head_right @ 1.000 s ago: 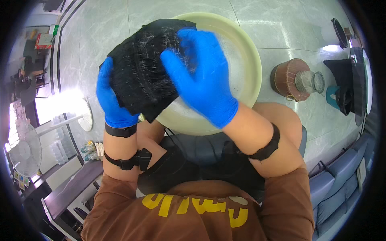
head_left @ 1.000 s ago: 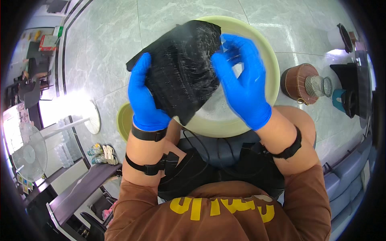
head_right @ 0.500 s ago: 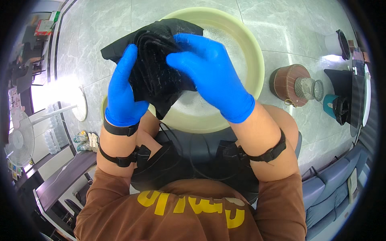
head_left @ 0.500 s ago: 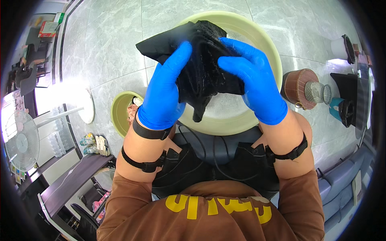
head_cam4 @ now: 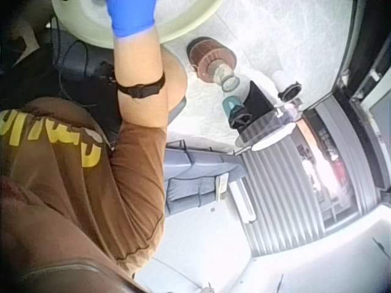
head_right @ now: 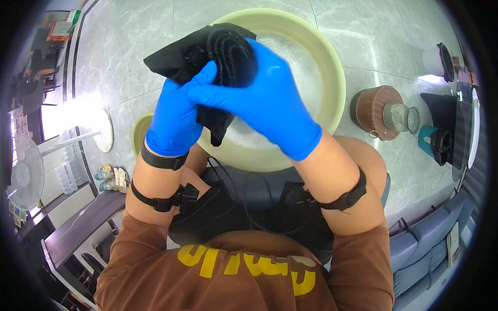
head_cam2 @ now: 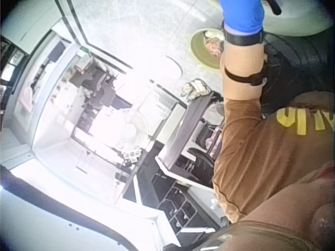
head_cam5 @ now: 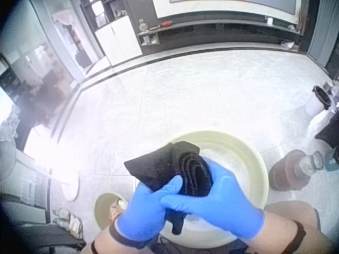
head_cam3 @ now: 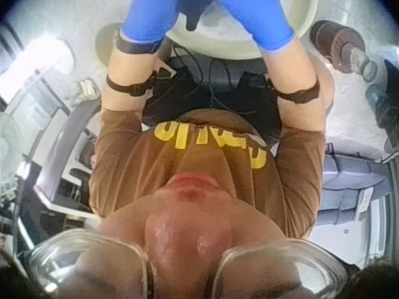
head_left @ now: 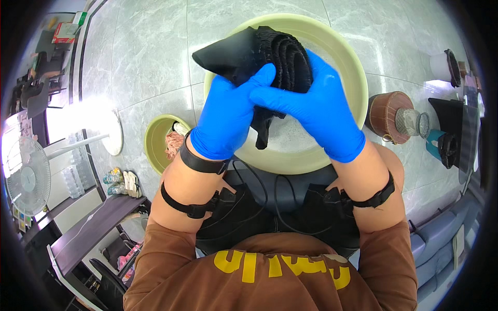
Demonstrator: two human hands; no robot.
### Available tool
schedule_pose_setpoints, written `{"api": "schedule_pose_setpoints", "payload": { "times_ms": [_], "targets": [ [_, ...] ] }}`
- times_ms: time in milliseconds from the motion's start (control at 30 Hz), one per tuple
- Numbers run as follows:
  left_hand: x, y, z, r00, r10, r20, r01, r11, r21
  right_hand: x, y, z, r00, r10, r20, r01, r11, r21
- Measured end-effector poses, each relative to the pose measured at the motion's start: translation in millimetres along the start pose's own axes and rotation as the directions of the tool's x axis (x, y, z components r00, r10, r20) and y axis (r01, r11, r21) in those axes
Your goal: Hand washing black shorts in a basin with soap and water.
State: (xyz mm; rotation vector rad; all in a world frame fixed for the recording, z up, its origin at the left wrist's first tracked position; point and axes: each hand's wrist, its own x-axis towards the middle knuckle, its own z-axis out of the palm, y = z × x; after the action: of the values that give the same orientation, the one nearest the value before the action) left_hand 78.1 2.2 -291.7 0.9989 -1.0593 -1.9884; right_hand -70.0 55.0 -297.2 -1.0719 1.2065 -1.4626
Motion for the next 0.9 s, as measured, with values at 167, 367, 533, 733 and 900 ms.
{"api": "schedule_pose_setpoints", "payload": {
  "times_ms": [167, 367, 533, 733, 900],
  "targets": [
    [0.0, 10.8, -16.4, 0.988, -0.140, 0.065, 0.155, 0.911, -0.382, 8.2, -10.5, -31.7, 0.955, 0.275, 0.108, -0.291, 0.939, 0.185],
    [-2.7, 13.1, -16.7, 0.989, -0.146, 0.019, 0.142, 0.906, -0.399, 9.7, -7.8, -36.8, 0.929, 0.339, 0.147, -0.370, 0.853, 0.368],
    [3.0, 20.1, -25.4, 0.984, -0.138, 0.111, 0.174, 0.874, -0.454, 17.7, -3.2, -72.3, 0.931, 0.271, 0.244, -0.361, 0.589, 0.723],
    [6.6, 33.2, -60.2, 0.993, -0.096, -0.071, 0.058, 0.906, -0.419, 29.9, -10.8, -129.8, 0.984, 0.068, 0.165, -0.178, 0.420, 0.890],
    [14.9, 35.2, -79.0, 0.987, -0.127, -0.101, 0.075, 0.909, -0.409, 17.7, -11.1, -193.2, 0.981, -0.196, 0.000, 0.095, 0.474, 0.875]
  ]
}}
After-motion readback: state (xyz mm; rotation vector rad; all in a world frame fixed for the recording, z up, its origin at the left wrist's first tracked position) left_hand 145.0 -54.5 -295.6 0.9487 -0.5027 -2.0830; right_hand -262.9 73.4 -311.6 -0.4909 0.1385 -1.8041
